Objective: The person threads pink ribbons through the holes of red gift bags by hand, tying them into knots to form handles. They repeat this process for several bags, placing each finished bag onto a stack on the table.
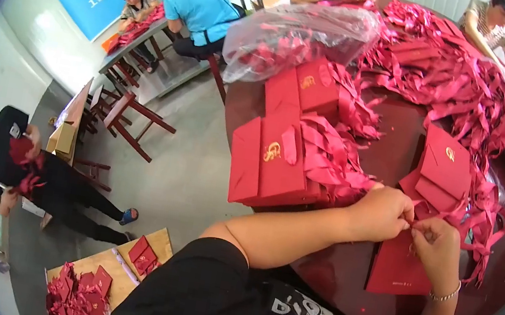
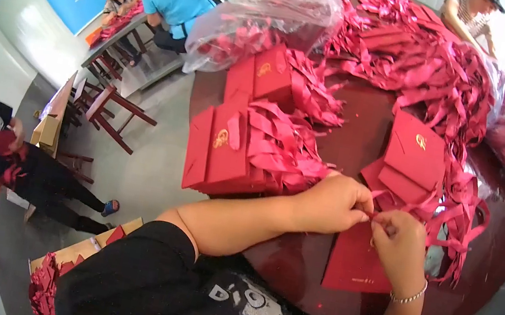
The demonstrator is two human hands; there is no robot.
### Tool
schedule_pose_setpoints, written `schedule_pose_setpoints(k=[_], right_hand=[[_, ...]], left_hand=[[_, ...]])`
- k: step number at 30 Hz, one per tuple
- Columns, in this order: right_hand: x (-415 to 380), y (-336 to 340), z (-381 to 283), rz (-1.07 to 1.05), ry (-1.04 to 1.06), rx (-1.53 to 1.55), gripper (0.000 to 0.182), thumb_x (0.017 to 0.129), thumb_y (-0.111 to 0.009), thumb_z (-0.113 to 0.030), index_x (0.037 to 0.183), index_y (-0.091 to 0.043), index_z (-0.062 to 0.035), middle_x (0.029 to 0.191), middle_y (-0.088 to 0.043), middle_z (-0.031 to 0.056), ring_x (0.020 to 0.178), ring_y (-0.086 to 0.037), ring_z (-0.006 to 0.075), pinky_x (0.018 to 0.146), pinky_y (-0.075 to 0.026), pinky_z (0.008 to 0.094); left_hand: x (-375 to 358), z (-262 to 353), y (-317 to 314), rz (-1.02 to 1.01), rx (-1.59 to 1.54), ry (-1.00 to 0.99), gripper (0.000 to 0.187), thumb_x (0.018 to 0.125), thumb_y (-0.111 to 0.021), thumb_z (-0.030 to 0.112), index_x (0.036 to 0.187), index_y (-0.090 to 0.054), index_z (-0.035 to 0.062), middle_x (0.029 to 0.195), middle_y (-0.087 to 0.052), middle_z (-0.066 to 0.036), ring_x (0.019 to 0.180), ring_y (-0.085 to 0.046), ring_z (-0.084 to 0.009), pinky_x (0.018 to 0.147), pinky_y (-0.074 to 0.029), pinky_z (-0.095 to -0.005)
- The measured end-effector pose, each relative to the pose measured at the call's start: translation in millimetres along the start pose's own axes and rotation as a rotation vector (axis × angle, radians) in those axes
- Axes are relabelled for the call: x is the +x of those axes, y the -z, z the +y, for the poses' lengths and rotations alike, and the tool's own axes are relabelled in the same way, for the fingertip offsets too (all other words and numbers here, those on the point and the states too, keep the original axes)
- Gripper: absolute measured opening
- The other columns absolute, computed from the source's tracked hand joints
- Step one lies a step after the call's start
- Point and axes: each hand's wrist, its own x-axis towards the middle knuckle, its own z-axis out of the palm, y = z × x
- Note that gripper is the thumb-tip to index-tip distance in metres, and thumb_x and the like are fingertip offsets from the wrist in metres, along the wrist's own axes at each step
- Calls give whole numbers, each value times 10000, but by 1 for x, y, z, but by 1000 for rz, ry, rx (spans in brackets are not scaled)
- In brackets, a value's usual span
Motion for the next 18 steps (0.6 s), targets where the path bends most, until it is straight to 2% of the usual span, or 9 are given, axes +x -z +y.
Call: schedule_pose_setpoints(k=[5, 9, 15, 16, 18], right_hand=[[2, -2, 8, -6, 59, -26, 21, 866, -676, 36, 875, -658, 45, 656, -623, 59, 553, -621, 109, 507, -467, 251], [2, -3, 14, 4, 140, -39, 41, 857, -683, 46, 870, -644, 41, 724, -613, 88, 564, -620, 123, 516, -474, 268], [2, -5, 8, 32, 280, -266, 40, 866, -664, 51, 867, -626, 41, 736, -594, 108, 542, -607, 158, 505, -467, 293], [3, -4, 16, 30, 323, -261, 37, 889, -650, 40, 871, -619, 35, 740, -592, 86, 541, -591, 132, 492, -450, 278], [4, -6, 16, -7, 197, -170, 47, 909, -644, 29, 872, -615, 26, 722, -584, 60, 537, -572, 107, 483, -431, 257]], left_hand=[[1, -6, -3, 31, 82, -42, 133, 789, -739, 101, 899, -738, 25, 824, -725, -166, 783, -730, -275, 722, -552, -376], [2, -5, -3, -4, 22, 6, 139, 785, -737, 105, 896, -736, 23, 830, -730, -158, 791, -729, -278, 739, -552, -389], [2, -11, -8, 22, 92, -30, 143, 752, -726, 123, 867, -741, 40, 828, -734, -147, 823, -723, -306, 793, -531, -433], [3, -11, -8, 25, 106, -27, 141, 744, -725, 128, 858, -742, 47, 828, -735, -144, 824, -722, -309, 803, -522, -442], [4, -12, -10, 16, 94, 1, 124, 720, -723, 139, 822, -743, 72, 821, -736, -135, 834, -714, -318, 842, -487, -471]])
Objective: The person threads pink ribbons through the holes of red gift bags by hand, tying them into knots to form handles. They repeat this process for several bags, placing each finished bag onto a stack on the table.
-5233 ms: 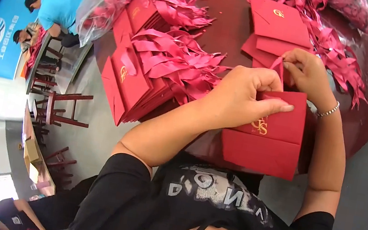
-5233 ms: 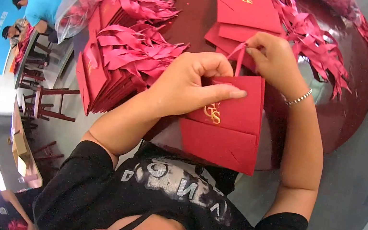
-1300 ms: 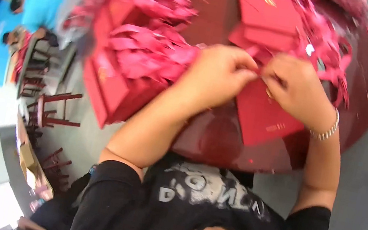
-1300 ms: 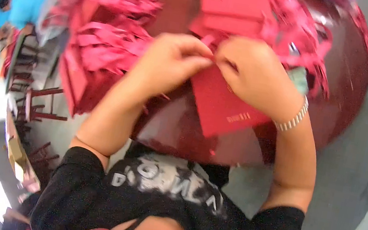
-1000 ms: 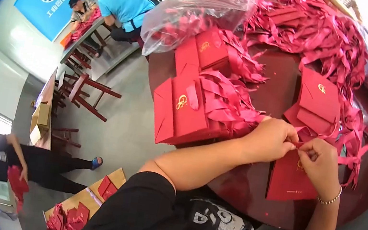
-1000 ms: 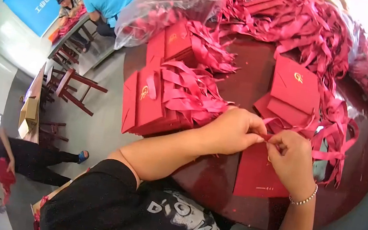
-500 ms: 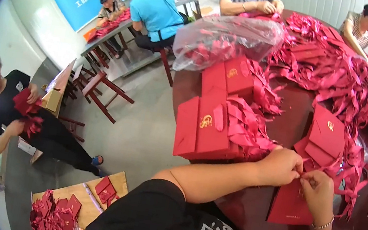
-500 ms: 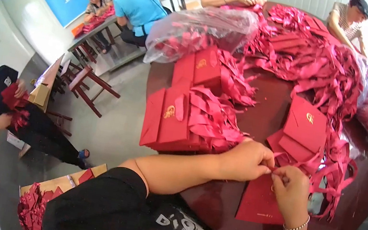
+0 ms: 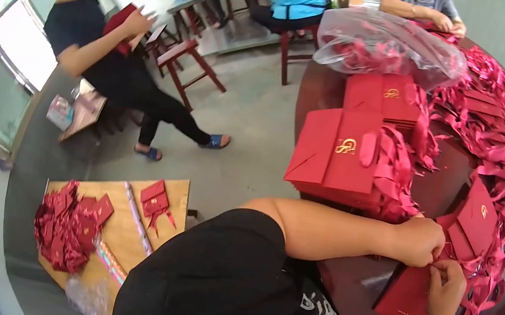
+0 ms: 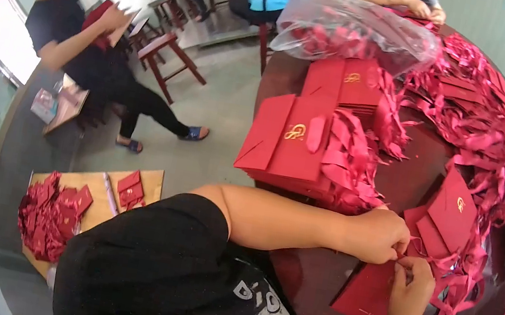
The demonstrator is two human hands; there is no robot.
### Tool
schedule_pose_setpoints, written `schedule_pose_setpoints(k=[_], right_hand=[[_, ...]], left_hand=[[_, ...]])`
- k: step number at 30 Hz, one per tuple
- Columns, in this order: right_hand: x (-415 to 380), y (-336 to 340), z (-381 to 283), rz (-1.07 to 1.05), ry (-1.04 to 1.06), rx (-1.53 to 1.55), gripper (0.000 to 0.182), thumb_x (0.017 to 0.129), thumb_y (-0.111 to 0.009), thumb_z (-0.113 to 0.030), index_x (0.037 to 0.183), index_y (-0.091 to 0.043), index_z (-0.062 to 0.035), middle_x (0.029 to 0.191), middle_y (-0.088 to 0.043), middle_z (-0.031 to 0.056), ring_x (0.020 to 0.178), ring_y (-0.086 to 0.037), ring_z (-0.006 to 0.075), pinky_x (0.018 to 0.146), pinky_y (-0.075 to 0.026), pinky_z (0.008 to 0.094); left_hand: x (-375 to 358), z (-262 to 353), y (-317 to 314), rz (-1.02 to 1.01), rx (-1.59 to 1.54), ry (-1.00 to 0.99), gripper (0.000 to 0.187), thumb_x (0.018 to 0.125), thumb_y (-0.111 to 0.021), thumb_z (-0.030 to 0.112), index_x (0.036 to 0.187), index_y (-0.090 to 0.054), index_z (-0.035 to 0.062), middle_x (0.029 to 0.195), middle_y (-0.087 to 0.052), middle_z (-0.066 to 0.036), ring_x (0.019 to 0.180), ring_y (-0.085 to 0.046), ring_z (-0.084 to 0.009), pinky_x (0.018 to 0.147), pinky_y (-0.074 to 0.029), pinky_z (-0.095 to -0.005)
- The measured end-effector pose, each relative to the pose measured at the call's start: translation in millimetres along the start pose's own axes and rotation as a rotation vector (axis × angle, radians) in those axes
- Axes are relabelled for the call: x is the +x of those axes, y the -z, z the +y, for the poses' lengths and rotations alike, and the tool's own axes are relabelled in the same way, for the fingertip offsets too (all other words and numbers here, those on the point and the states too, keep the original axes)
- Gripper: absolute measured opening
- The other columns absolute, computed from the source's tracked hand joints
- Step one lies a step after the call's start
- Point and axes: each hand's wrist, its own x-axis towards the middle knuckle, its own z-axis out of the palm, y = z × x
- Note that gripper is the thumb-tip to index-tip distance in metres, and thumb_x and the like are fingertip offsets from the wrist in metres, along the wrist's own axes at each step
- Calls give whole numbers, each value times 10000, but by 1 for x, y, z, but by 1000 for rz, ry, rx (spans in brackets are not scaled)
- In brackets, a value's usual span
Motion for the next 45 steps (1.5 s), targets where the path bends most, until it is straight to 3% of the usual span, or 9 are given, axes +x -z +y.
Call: schedule_pose_setpoints(k=[8, 11, 16, 20, 24, 27, 37, 41, 45], right_hand=[[0, 0, -7, 4, -140, 7, 61, 922, -652, 2, 877, -613, 11, 683, -585, 46, 538, -539, 92, 487, -393, 252], [-3, -9, -7, 120, 158, -263, 51, 869, -659, 22, 866, -608, 20, 726, -606, 122, 600, -581, 220, 558, -440, 331], [-7, -14, -29, 158, 287, -547, 36, 837, -644, 5, 857, -615, 12, 797, -607, 214, 738, -595, 414, 662, -471, 466], [1, -8, -18, 184, 238, -370, 112, 854, -718, -99, 871, -667, -1, 796, -656, 179, 705, -640, 337, 637, -484, 423], [-3, 17, -25, 41, 63, -97, 212, 812, -778, -122, 943, -711, 30, 767, -692, 113, 716, -678, 148, 650, -525, 317], [-3, 30, -25, 13, -139, 59, 205, 815, -777, -116, 931, -704, 37, 746, -692, 110, 703, -683, 155, 629, -517, 320], [-2, 19, -13, 132, 287, -294, 163, 765, -748, -100, 889, -694, -10, 765, -659, 150, 706, -659, 310, 683, -534, 393], [0, 31, -22, 234, 390, -279, 225, 732, -782, -116, 890, -666, -5, 863, -659, 158, 854, -661, 342, 817, -525, 437], [-4, 43, -23, 48, 398, -292, 266, 699, -802, -110, 884, -653, 9, 872, -638, 159, 917, -625, 371, 850, -492, 451]], left_hand=[[0, 1, -1, 5, 27, 0, 117, 714, -724, 119, 820, -745, 73, 821, -734, -138, 854, -703, -327, 864, -445, -464], [-2, 3, -3, 6, 27, 2, 121, 705, -724, 125, 814, -750, 80, 822, -734, -133, 856, -703, -324, 856, -444, -468], [-5, 10, 5, -39, 91, -16, 158, 690, -695, 148, 817, -766, 87, 846, -734, -148, 882, -708, -341, 821, -511, -487], [-3, 7, 12, -1, -30, -52, 212, 745, -640, 106, 897, -767, 28, 910, -725, -221, 877, -719, -353, 807, -560, -443], [0, 7, 17, -21, -109, -19, 179, 850, -705, 98, 988, -742, -10, 888, -752, -132, 795, -699, -177, 753, -546, -321], [0, 13, 19, -34, -147, 28, 176, 895, -705, 82, 1030, -721, -29, 891, -753, -79, 801, -668, -111, 758, -532, -277], [-5, 24, 14, -71, -146, 57, 178, 895, -714, 54, 1060, -721, -10, 898, -726, -21, 770, -606, -50, 719, -495, -213], [-7, 21, 11, -92, -188, 56, 182, 842, -768, 73, 1002, -721, -1, 875, -716, -20, 763, -617, -70, 707, -509, -232], [-4, 15, 6, -6, -16, -285, 135, 735, -767, 108, 848, -724, 47, 778, -720, -158, 765, -733, -301, 720, -554, -401]])
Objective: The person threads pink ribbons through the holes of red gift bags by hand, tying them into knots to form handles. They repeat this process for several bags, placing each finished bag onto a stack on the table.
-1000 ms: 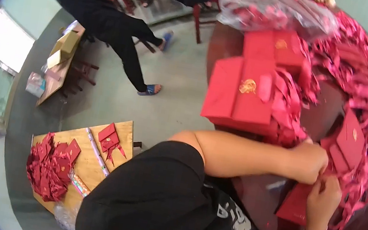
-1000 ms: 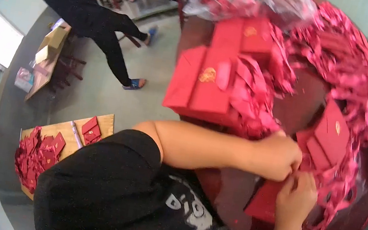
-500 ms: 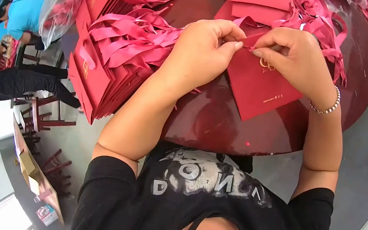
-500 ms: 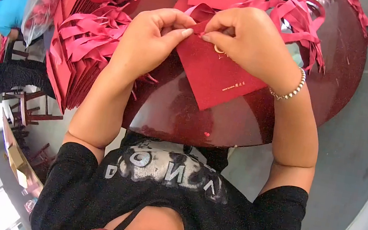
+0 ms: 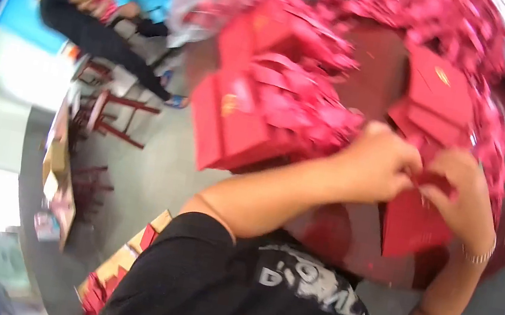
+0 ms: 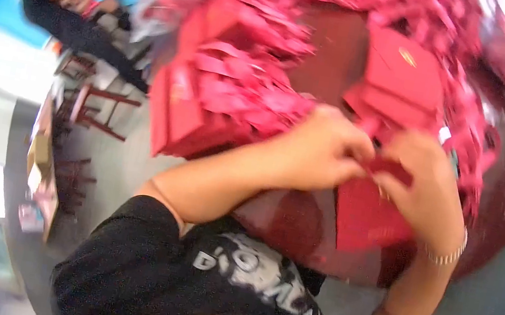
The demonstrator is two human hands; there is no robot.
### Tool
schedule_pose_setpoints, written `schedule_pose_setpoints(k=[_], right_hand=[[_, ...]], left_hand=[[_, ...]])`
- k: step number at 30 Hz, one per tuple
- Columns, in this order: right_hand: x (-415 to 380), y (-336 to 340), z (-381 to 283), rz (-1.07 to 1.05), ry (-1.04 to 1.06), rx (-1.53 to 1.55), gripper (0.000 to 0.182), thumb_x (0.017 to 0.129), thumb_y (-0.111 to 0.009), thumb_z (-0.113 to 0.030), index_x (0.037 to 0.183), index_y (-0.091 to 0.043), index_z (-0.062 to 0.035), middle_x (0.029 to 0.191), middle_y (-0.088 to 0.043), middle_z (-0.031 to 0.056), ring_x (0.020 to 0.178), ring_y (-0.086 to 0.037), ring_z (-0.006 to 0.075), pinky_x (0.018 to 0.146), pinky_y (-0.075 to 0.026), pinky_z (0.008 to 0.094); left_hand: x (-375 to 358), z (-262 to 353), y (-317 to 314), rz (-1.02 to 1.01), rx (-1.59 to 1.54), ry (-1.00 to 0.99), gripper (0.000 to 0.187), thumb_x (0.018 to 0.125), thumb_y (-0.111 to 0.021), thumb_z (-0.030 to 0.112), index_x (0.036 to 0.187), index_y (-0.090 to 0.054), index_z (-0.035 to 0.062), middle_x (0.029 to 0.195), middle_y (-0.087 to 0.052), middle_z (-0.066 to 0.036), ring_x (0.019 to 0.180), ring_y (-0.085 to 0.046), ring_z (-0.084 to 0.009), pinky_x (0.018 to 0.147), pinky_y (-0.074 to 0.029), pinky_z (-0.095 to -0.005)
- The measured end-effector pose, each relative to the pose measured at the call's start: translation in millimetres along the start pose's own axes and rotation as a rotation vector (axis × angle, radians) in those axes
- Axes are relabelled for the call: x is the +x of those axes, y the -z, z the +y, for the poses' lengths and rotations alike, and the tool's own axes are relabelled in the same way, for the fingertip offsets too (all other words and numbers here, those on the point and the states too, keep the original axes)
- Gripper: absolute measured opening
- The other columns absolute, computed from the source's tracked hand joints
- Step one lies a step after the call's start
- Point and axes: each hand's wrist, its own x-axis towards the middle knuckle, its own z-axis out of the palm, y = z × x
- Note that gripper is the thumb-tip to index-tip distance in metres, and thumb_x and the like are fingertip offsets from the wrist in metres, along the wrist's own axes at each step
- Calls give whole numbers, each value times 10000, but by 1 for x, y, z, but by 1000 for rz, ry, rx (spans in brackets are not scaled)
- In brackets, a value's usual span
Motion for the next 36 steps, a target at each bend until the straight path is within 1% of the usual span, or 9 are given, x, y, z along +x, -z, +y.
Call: schedule_pose_setpoints(k=[2, 4, 6, 10, 14, 18, 24, 27, 36], right_hand=[[3, 4, -1, -144, -52, 56, 251, 705, -798, -88, 879, -648, 13, 846, -630, 155, 860, -615, 363, 790, -484, 432], [2, -1, 2, -177, -122, 91, 234, 708, -796, -64, 857, -635, 16, 821, -623, 149, 814, -612, 349, 742, -477, 415], [-2, -2, 0, -192, -226, 116, 225, 706, -795, -46, 836, -623, 17, 800, -617, 144, 782, -613, 334, 709, -476, 401], [-1, -6, -8, -185, -209, 70, 189, 707, -777, -12, 806, -618, 11, 762, -609, 142, 709, -615, 308, 635, -472, 384], [0, 6, -8, -315, -168, 177, 93, 819, -706, -23, 884, -661, 25, 753, -643, 159, 646, -626, 308, 601, -467, 358], [-6, 16, 9, -478, -286, 239, 116, 884, -634, 4, 986, -687, 24, 796, -690, 151, 670, -667, 216, 633, -496, 326], [-9, 10, 16, -508, -588, 812, 173, 844, -650, 116, 993, -707, 48, 869, -735, 62, 789, -673, 96, 699, -529, 244], [-9, 19, 22, -546, -639, 857, 213, 795, -718, 113, 1002, -718, 63, 861, -740, 77, 748, -667, 82, 659, -515, 215], [-1, 15, 13, -474, -271, 533, 111, 750, -729, 73, 855, -732, 38, 747, -731, 44, 674, -639, 51, 600, -498, 210]], left_hand=[[-3, 4, -2, -104, -7, 80, 129, 748, -757, 133, 871, -730, 102, 802, -736, -64, 815, -714, -241, 900, -447, -424], [-4, -1, -3, -123, -61, 85, 133, 777, -758, 145, 903, -725, 118, 806, -721, -26, 832, -685, -231, 976, -370, -443], [-5, 4, 1, -135, 12, 41, 162, 788, -764, 174, 937, -730, 119, 811, -721, -30, 814, -673, -235, 983, -354, -457], [-7, 11, 10, -244, 47, 60, 174, 798, -772, 222, 945, -749, 131, 799, -719, -35, 798, -664, -241, 976, -345, -459], [-5, 11, 8, -289, 9, 68, 168, 795, -791, 256, 916, -764, 143, 787, -717, -34, 796, -658, -242, 974, -337, -451], [-10, 9, -1, -222, -30, -61, 140, 774, -801, 236, 874, -759, 146, 808, -704, -16, 887, -638, -219, 982, -334, -457], [-9, 15, 2, -207, -1, -254, 114, 761, -795, 198, 846, -741, 146, 774, -657, 9, 848, -595, -221, 998, -326, -499], [-9, 16, 0, -185, -26, -310, 94, 781, -787, 200, 849, -739, 158, 796, -653, 16, 861, -592, -217, 1014, -318, -527], [-7, 21, 10, -132, -67, -348, 91, 789, -793, 183, 856, -736, 156, 739, -564, 25, 847, -577, -204, 1059, -300, -548]])
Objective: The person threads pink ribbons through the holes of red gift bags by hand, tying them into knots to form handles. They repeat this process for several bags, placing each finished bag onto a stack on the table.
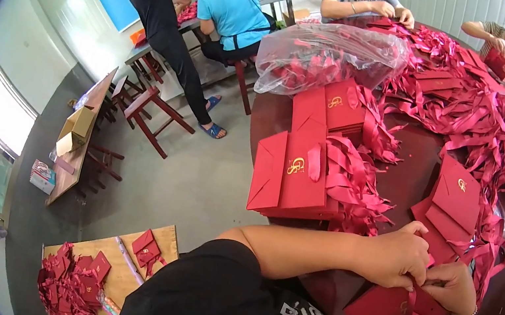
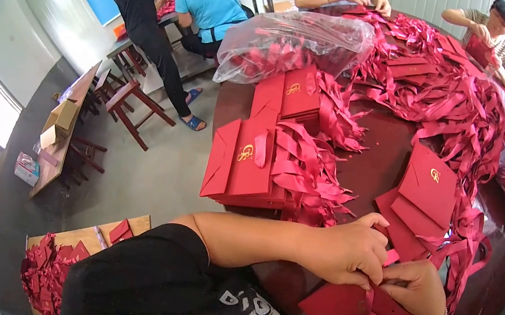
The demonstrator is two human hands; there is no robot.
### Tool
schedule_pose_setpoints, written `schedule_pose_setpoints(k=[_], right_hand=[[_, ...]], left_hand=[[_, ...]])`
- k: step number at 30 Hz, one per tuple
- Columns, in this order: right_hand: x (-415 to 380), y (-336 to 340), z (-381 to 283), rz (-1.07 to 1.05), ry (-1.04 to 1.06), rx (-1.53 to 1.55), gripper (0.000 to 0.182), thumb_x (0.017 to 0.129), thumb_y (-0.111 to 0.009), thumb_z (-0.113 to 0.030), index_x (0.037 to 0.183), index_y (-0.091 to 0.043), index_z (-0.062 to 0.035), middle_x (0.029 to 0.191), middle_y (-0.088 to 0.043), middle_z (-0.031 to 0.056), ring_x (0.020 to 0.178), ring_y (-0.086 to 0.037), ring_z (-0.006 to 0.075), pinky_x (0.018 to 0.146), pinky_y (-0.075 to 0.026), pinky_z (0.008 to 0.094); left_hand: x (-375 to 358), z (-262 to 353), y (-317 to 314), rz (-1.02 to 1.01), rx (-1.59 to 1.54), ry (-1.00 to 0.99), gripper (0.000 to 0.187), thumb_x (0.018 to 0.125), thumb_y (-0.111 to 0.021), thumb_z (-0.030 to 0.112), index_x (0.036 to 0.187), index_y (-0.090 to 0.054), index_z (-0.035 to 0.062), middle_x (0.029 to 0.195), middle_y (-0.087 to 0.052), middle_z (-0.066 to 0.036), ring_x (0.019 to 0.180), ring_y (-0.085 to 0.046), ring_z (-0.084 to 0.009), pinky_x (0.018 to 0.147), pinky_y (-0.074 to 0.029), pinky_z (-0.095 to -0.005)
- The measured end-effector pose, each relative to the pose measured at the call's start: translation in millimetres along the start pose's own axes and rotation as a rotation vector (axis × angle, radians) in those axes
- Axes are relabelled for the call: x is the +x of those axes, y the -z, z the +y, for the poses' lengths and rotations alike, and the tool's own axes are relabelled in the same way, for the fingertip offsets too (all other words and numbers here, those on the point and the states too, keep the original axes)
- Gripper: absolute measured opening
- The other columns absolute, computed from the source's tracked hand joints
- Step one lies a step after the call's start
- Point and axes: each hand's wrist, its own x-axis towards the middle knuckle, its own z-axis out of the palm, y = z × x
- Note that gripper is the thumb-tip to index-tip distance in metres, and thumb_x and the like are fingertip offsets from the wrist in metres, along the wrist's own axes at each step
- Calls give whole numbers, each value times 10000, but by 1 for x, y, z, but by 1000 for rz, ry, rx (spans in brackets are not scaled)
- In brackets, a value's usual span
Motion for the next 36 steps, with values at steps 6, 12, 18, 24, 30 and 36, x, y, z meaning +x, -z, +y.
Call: schedule_pose_setpoints(k=[6, 12, 18, 24, 30, 36], right_hand=[[-2, -3, 8, -27, -88, -46, 130, 755, -738, 62, 883, -743, 41, 780, -749, 57, 708, -669, 62, 640, -528, 220], [3, -7, 3, 41, -95, 114, 116, 769, -740, 60, 884, -739, 46, 773, -744, 65, 735, -689, 74, 659, -541, 220], [6, -12, -1, 20, -109, 104, 67, 752, -747, 65, 782, -697, 31, 739, -728, 55, 718, -685, 74, 643, -538, 224], [7, -7, 7, 8, 54, -173, 133, 678, -770, 45, 755, -668, 9, 683, -688, 74, 627, -675, 116, 583, -505, 251], [9, -15, 7, 68, 225, -295, 167, 646, -752, 36, 779, -655, 8, 713, -655, 129, 644, -675, 266, 596, -497, 313], [7, -25, 8, 189, 124, -601, 75, 763, -670, -27, 829, -642, -3, 778, -637, 162, 736, -635, 370, 668, -492, 420]], left_hand=[[-1, -4, -4, -26, -13, -5, 93, 792, -797, 194, 856, -740, 159, 755, -573, 30, 854, -577, -196, 1066, -297, -551], [0, -2, 3, 3, 46, -21, 81, 801, -794, 200, 844, -739, 159, 762, -585, 36, 861, -582, -196, 1075, -291, -555], [-1, -1, -1, -32, 20, -19, 89, 804, -793, 212, 852, -739, 160, 800, -619, 36, 870, -585, -200, 1078, -285, -553], [0, -1, 3, -84, -70, 58, 124, 787, -807, 222, 878, -756, 156, 814, -650, 39, 889, -602, -200, 1076, -283, -550], [0, -10, 1, -115, -167, 113, 183, 739, -822, 220, 904, -776, 155, 883, -718, 18, 942, -642, -214, 1078, -282, -554], [0, -13, 9, -176, -189, 161, 210, 711, -829, 264, 887, -780, 159, 855, -726, -6, 904, -666, -232, 1019, -343, -473]])
